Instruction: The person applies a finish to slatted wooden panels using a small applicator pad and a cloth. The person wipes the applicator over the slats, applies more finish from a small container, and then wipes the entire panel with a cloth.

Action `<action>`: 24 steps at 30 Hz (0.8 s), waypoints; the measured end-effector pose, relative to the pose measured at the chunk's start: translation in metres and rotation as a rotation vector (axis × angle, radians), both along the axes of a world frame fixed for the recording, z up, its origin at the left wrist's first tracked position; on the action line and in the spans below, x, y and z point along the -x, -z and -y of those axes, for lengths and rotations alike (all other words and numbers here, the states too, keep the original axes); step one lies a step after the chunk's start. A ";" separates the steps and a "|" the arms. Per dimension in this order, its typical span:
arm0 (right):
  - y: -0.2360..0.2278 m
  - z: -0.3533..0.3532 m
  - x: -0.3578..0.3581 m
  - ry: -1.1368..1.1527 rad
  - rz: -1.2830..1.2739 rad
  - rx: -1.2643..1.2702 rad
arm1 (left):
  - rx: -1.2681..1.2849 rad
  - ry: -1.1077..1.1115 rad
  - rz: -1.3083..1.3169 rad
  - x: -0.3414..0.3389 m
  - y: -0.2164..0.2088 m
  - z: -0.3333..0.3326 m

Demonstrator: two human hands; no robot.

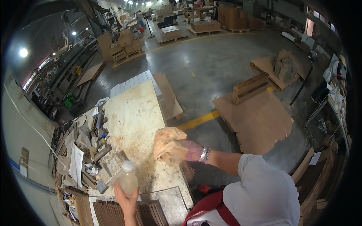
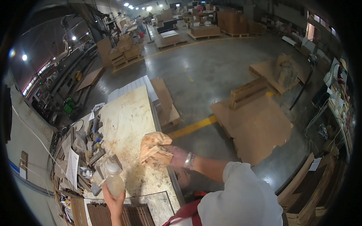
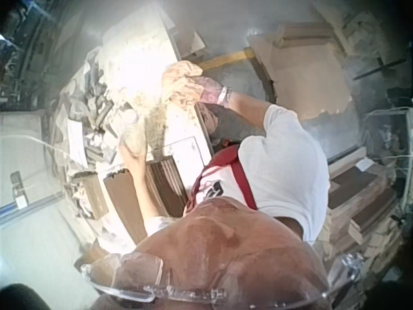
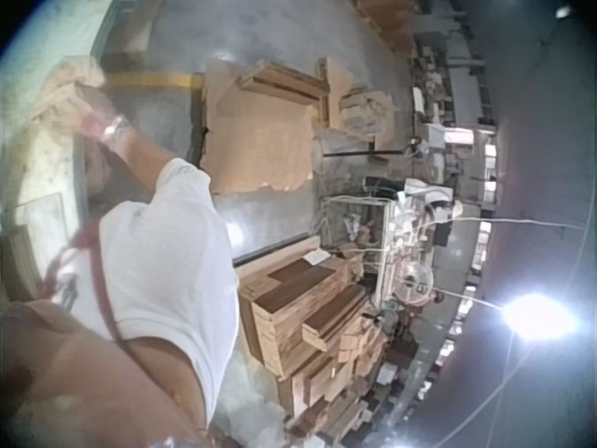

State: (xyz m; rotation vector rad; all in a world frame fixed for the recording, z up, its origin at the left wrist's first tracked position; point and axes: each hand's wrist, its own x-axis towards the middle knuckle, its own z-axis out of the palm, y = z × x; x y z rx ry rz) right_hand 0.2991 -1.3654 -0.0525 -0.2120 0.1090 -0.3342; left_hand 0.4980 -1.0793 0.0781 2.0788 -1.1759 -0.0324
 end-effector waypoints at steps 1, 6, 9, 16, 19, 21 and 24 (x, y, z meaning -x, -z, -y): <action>-0.008 -0.007 -0.011 -0.020 0.022 0.009 | -0.109 0.029 0.159 0.009 -0.006 -0.012; -0.082 -0.090 -0.009 -0.297 -0.251 0.926 | -0.412 0.052 0.363 0.053 -0.010 -0.032; -0.044 -0.119 -0.016 -0.098 -0.195 0.676 | -0.524 0.032 0.416 0.069 -0.021 -0.040; -0.053 -0.117 -0.007 -0.323 -0.203 0.154 | -0.538 -0.081 0.636 0.060 -0.047 -0.073; -0.064 -0.118 -0.001 -0.182 -0.196 0.200 | -0.625 0.072 0.668 0.076 -0.054 -0.045; -0.063 -0.120 0.000 -0.226 0.011 0.257 | -0.613 0.051 0.710 0.075 -0.063 -0.052; -0.042 -0.112 -0.001 -0.248 0.029 0.169 | -0.640 -0.037 0.822 0.069 -0.068 -0.066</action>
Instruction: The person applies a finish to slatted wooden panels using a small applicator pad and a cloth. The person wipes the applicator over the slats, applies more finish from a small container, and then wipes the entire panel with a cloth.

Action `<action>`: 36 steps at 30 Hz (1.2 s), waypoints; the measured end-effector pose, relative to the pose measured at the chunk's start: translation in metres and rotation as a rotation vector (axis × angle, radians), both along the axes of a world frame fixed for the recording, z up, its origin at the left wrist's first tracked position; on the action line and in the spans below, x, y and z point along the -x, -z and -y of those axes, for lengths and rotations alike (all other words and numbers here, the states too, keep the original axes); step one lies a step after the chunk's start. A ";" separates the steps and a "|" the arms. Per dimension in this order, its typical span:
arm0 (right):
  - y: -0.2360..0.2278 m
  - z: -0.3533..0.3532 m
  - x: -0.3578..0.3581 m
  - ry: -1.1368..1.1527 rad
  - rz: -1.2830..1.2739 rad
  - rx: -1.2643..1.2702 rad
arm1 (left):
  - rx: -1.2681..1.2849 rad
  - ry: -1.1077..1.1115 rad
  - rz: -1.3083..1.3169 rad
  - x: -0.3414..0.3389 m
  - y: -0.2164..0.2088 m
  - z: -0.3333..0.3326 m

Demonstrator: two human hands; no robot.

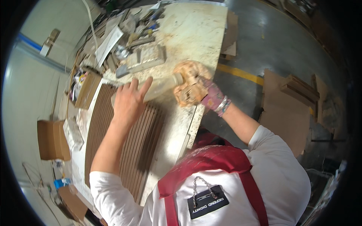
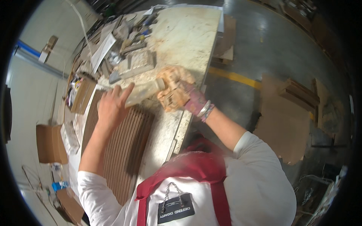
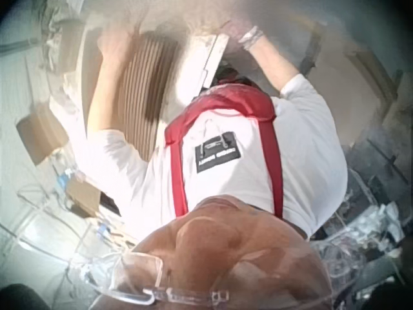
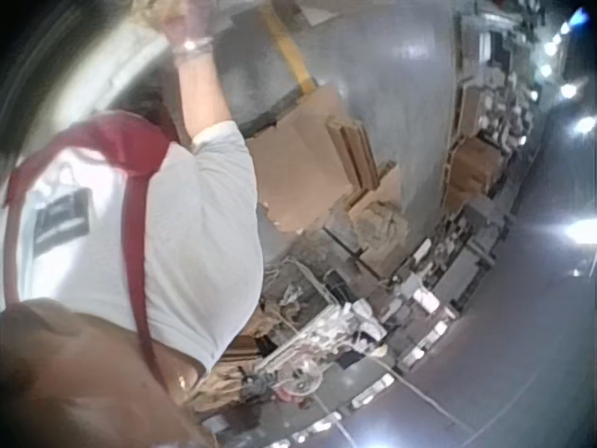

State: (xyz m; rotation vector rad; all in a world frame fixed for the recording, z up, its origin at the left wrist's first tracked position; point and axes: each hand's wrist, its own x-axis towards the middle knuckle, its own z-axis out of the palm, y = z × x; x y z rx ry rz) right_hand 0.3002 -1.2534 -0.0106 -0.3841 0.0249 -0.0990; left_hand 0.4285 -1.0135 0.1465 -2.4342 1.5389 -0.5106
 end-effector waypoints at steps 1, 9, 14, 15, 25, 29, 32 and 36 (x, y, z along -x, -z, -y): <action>0.005 -0.001 0.003 0.012 -0.053 -0.060 | -0.009 -0.003 -0.004 0.000 -0.004 0.000; 0.039 0.017 -0.011 0.001 -0.144 -0.125 | -0.047 0.033 -0.006 -0.007 -0.021 0.021; 0.046 0.017 -0.011 -0.131 -0.104 0.033 | -0.076 0.055 0.044 -0.010 -0.019 0.022; 0.043 0.015 -0.016 -0.119 -0.134 0.027 | -0.086 0.052 0.031 -0.007 -0.016 0.023; 0.011 0.014 -0.025 -0.132 -0.191 0.035 | -0.112 -0.009 0.025 -0.014 -0.016 0.010; 0.029 0.025 -0.030 -0.155 -0.178 0.011 | -0.150 0.006 -0.034 -0.009 -0.013 0.008; 0.042 0.027 -0.037 -0.153 -0.154 0.040 | -0.114 0.020 -0.024 -0.011 -0.009 0.008; 0.030 0.021 -0.037 -0.158 -0.164 0.091 | -0.104 -0.031 0.008 -0.025 -0.015 0.009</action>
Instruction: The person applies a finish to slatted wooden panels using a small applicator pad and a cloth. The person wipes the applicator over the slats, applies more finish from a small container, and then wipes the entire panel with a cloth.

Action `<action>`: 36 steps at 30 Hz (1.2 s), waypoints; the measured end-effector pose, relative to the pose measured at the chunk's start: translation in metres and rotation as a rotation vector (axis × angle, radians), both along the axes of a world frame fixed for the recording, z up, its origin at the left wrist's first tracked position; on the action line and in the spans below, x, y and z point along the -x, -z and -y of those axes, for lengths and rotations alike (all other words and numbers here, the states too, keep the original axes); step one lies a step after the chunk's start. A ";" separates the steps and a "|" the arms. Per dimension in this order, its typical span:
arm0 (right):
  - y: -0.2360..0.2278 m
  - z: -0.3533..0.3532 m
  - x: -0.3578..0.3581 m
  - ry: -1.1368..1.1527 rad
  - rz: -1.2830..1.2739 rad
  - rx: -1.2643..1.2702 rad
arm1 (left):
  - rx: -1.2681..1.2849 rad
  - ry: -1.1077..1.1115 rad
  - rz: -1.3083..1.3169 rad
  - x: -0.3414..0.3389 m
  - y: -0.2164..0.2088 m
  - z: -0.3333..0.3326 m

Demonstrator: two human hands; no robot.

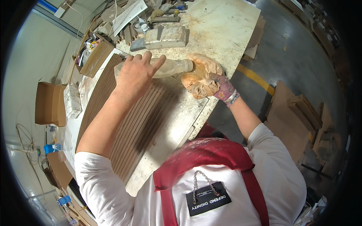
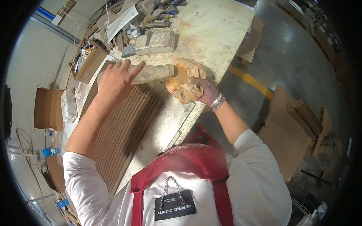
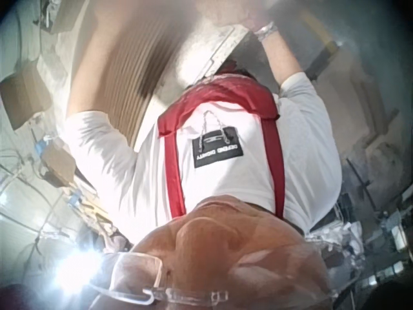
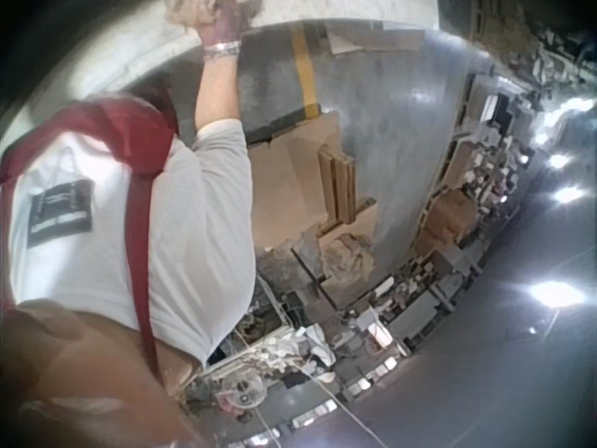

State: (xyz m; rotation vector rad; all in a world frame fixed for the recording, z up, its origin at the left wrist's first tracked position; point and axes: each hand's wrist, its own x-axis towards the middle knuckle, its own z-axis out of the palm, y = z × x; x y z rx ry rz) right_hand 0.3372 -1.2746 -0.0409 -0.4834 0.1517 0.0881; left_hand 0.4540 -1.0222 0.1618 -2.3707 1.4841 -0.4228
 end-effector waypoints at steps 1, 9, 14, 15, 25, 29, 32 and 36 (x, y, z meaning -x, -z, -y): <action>-0.003 -0.001 0.001 0.005 0.003 -0.014 | -0.008 0.007 0.006 -0.003 0.002 0.001; 0.009 0.005 -0.012 0.046 0.028 0.002 | -0.041 0.017 -0.038 0.001 0.002 0.007; 0.028 0.002 -0.017 0.048 0.001 0.073 | -0.028 0.015 -0.065 -0.015 0.008 0.019; 0.042 0.009 -0.018 0.063 -0.027 0.062 | -0.038 0.037 -0.067 -0.013 0.009 0.022; 0.002 -0.004 -0.034 0.025 -0.046 -0.200 | 0.304 -0.059 -0.523 -0.032 0.059 0.031; -0.004 0.031 -0.039 0.128 -0.054 -0.320 | 0.717 -0.042 -0.629 -0.080 0.109 0.071; -0.005 0.056 -0.017 0.221 -0.087 -0.202 | 0.993 -0.207 -0.855 -0.113 0.158 0.099; 0.037 0.058 0.009 0.321 -0.211 -0.145 | 1.104 -0.287 -0.992 -0.133 0.192 0.100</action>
